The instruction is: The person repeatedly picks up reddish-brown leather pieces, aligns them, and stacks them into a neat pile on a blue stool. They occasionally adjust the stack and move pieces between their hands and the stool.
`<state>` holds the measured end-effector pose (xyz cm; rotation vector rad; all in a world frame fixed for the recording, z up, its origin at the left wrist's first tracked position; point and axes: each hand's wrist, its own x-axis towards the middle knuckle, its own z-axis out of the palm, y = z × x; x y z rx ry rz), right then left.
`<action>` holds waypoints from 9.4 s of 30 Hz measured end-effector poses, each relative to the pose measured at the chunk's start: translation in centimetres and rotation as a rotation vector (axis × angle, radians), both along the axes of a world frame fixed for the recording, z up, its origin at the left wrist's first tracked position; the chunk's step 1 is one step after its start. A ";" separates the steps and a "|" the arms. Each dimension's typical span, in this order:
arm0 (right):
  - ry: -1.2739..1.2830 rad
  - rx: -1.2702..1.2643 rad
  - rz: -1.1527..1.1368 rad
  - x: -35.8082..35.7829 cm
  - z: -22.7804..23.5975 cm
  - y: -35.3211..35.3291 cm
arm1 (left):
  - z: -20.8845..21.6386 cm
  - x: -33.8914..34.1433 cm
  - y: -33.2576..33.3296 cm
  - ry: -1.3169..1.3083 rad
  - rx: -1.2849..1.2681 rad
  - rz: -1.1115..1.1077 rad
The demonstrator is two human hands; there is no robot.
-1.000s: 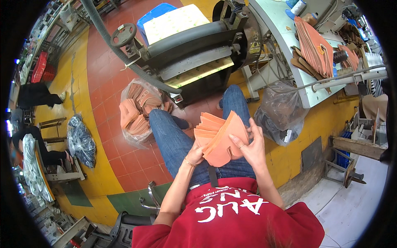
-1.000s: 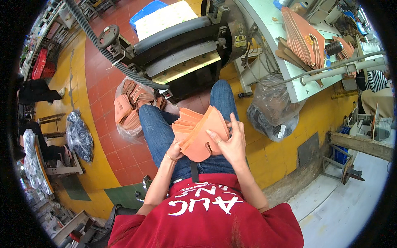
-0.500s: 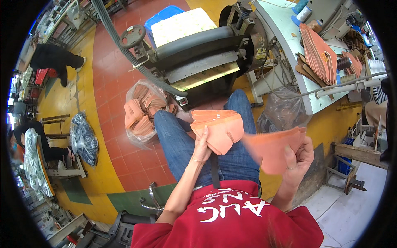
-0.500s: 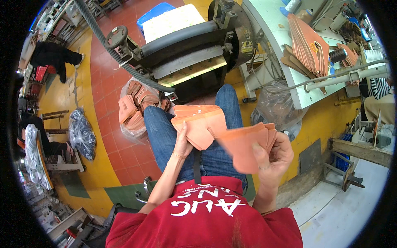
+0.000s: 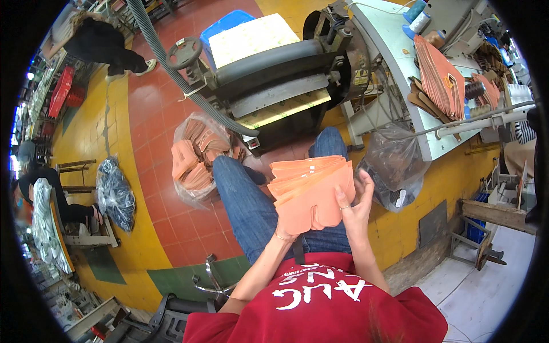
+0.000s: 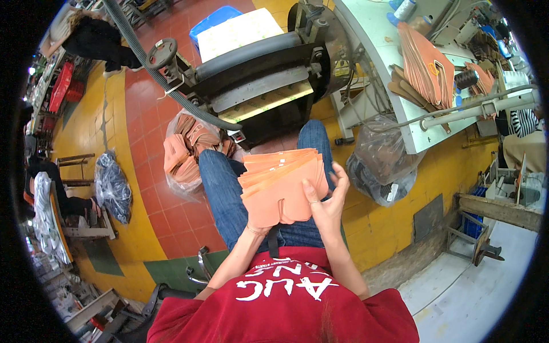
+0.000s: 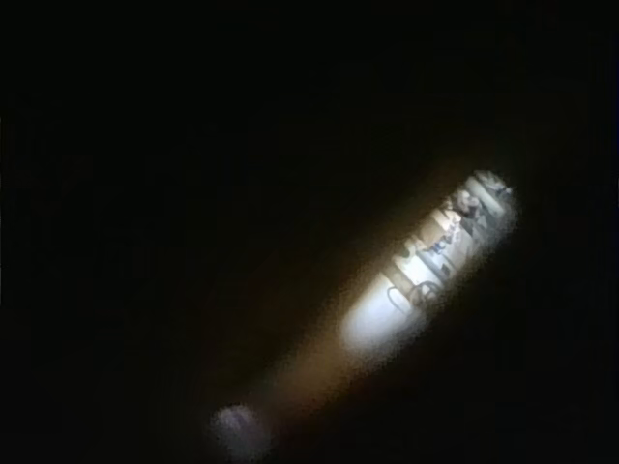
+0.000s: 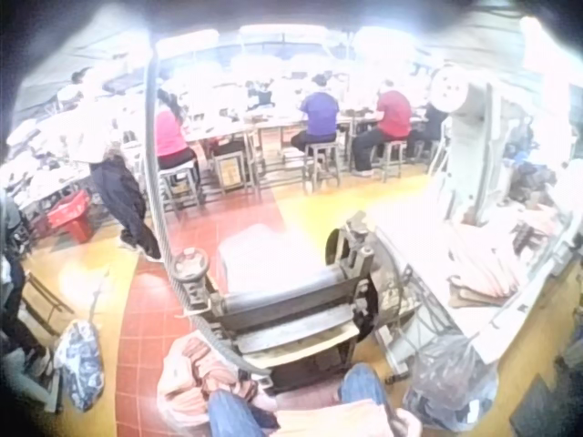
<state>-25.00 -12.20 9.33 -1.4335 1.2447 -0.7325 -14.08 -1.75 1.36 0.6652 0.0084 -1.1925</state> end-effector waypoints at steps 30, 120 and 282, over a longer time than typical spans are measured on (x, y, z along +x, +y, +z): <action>0.217 -0.636 0.388 3.1 7.2 -0.6 | -0.5 6.5 2.6 0.715 -0.419 -0.008; 0.188 -0.476 0.570 9.1 1.4 -2.8 | -0.3 9.1 0.1 -0.087 -0.102 -0.270; -0.185 0.108 0.023 14.0 -9.6 -8.5 | -5.2 13.5 5.9 0.139 0.012 0.188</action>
